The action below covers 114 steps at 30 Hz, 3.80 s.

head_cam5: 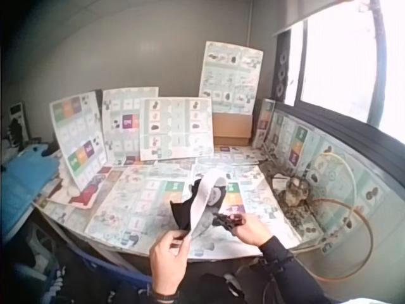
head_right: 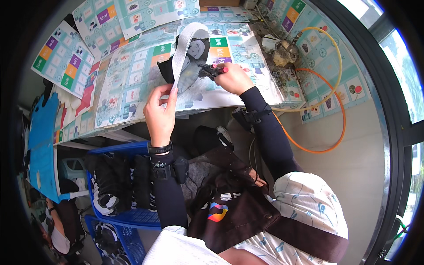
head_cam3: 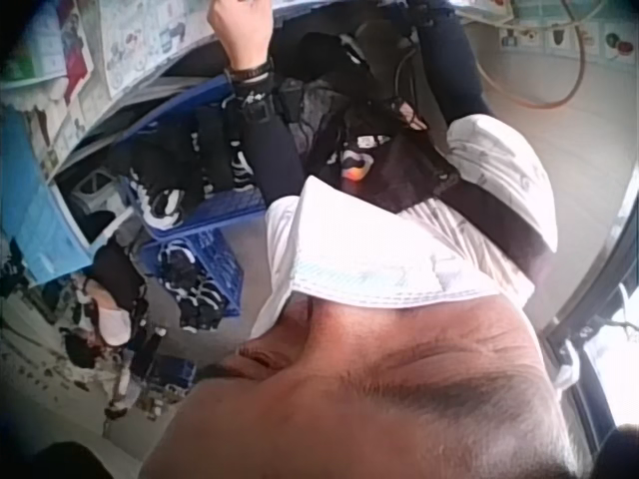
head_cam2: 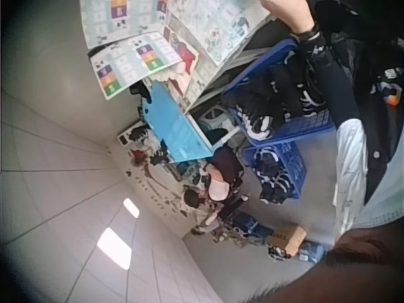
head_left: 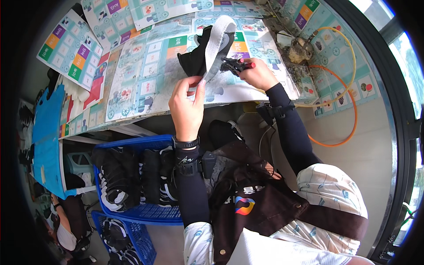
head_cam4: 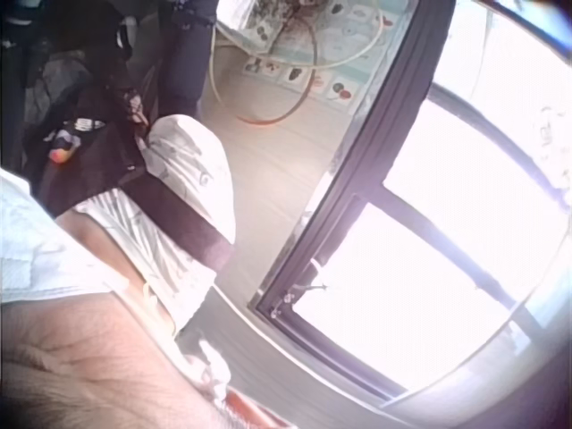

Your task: Trim excess material from the inside of a shoe upper using a pneumatic or handheld trimming tool.

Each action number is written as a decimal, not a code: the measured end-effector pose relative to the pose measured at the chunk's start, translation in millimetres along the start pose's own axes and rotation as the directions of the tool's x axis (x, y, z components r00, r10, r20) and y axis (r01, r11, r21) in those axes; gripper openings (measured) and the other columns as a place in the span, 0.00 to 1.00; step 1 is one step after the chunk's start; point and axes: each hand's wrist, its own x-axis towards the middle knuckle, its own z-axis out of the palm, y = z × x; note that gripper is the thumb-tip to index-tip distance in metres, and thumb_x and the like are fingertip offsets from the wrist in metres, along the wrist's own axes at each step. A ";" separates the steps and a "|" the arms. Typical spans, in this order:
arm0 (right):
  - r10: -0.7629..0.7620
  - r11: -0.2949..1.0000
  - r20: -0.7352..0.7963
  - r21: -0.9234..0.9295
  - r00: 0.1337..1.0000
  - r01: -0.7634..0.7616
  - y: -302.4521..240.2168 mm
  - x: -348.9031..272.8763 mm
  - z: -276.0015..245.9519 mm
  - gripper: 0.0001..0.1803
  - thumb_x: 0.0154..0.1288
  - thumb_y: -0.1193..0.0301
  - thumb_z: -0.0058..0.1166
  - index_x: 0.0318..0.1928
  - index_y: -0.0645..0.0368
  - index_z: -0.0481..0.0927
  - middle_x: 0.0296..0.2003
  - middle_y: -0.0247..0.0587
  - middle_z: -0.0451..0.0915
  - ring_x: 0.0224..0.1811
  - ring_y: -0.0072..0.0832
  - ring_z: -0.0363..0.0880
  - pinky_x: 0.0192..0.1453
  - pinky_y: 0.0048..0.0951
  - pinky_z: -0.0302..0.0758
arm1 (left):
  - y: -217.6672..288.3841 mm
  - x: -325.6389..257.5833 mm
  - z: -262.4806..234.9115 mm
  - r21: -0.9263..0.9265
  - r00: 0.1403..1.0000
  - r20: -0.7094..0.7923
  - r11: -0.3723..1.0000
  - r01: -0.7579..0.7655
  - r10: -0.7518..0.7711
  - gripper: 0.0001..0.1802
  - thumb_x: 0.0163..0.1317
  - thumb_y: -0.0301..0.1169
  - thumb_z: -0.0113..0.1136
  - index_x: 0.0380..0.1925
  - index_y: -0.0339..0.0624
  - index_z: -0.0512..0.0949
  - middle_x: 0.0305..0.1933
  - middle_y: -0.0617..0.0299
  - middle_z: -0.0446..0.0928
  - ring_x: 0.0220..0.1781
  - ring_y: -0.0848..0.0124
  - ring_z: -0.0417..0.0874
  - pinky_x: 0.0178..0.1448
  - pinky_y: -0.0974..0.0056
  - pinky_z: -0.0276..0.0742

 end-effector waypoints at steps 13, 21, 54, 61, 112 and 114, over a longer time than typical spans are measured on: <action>-0.050 0.998 0.016 0.039 0.999 0.050 6.0 6.0 -1.3 0.08 0.51 0.71 0.63 0.29 0.65 0.83 0.16 0.41 0.78 0.21 0.31 0.78 0.30 0.37 0.72 | 0.9 -2.2 -1.1 -0.047 0.997 0.020 0.996 0.072 -0.071 0.10 0.71 0.33 0.67 0.40 0.36 0.83 0.39 0.53 0.86 0.40 0.58 0.88 0.46 0.59 0.82; 0.031 0.999 0.093 -0.042 0.995 -0.028 -4.5 0.9 1.6 0.11 0.54 0.67 0.59 0.32 0.64 0.84 0.30 0.57 0.84 0.34 0.54 0.83 0.42 0.45 0.79 | 1.2 -3.1 -2.5 -0.049 0.997 0.017 0.996 0.081 -0.080 0.09 0.71 0.32 0.67 0.40 0.35 0.83 0.39 0.53 0.86 0.40 0.59 0.88 0.46 0.60 0.83; -0.031 0.999 -0.116 -0.048 0.993 0.025 -12.0 -0.8 5.7 0.17 0.58 0.69 0.54 0.45 0.64 0.86 0.36 0.65 0.84 0.45 0.61 0.83 0.53 0.51 0.79 | -2.6 2.7 -4.2 -0.055 0.999 0.022 0.997 0.051 -0.049 0.10 0.71 0.30 0.69 0.43 0.33 0.84 0.38 0.58 0.87 0.38 0.74 0.85 0.43 0.66 0.81; -0.084 0.994 -0.262 -0.089 0.962 0.062 -6.0 -0.7 15.0 0.17 0.57 0.71 0.51 0.45 0.62 0.87 0.35 0.64 0.84 0.42 0.62 0.83 0.52 0.54 0.79 | 0.8 3.6 -1.9 -0.055 0.996 0.029 0.995 0.080 -0.079 0.09 0.70 0.31 0.68 0.40 0.34 0.84 0.39 0.55 0.85 0.41 0.63 0.88 0.47 0.61 0.83; -0.203 0.961 -0.054 0.181 0.978 0.209 6.9 -21.5 40.6 0.25 0.67 0.57 0.48 0.41 0.68 0.87 0.39 0.62 0.87 0.45 0.58 0.86 0.51 0.54 0.80 | -82.8 28.6 -66.4 0.107 0.994 0.110 0.994 -0.005 -0.007 0.34 0.70 0.33 0.70 0.68 0.30 0.65 0.60 0.45 0.78 0.58 0.60 0.84 0.63 0.56 0.81; -0.240 0.934 -0.109 0.244 0.965 0.260 13.8 9.0 60.8 0.26 0.68 0.55 0.48 0.43 0.67 0.88 0.43 0.61 0.88 0.48 0.56 0.86 0.52 0.54 0.80 | -90.4 56.9 -93.9 0.175 0.994 0.056 0.979 -0.102 0.093 0.33 0.70 0.33 0.70 0.67 0.30 0.66 0.60 0.45 0.79 0.57 0.60 0.84 0.62 0.57 0.81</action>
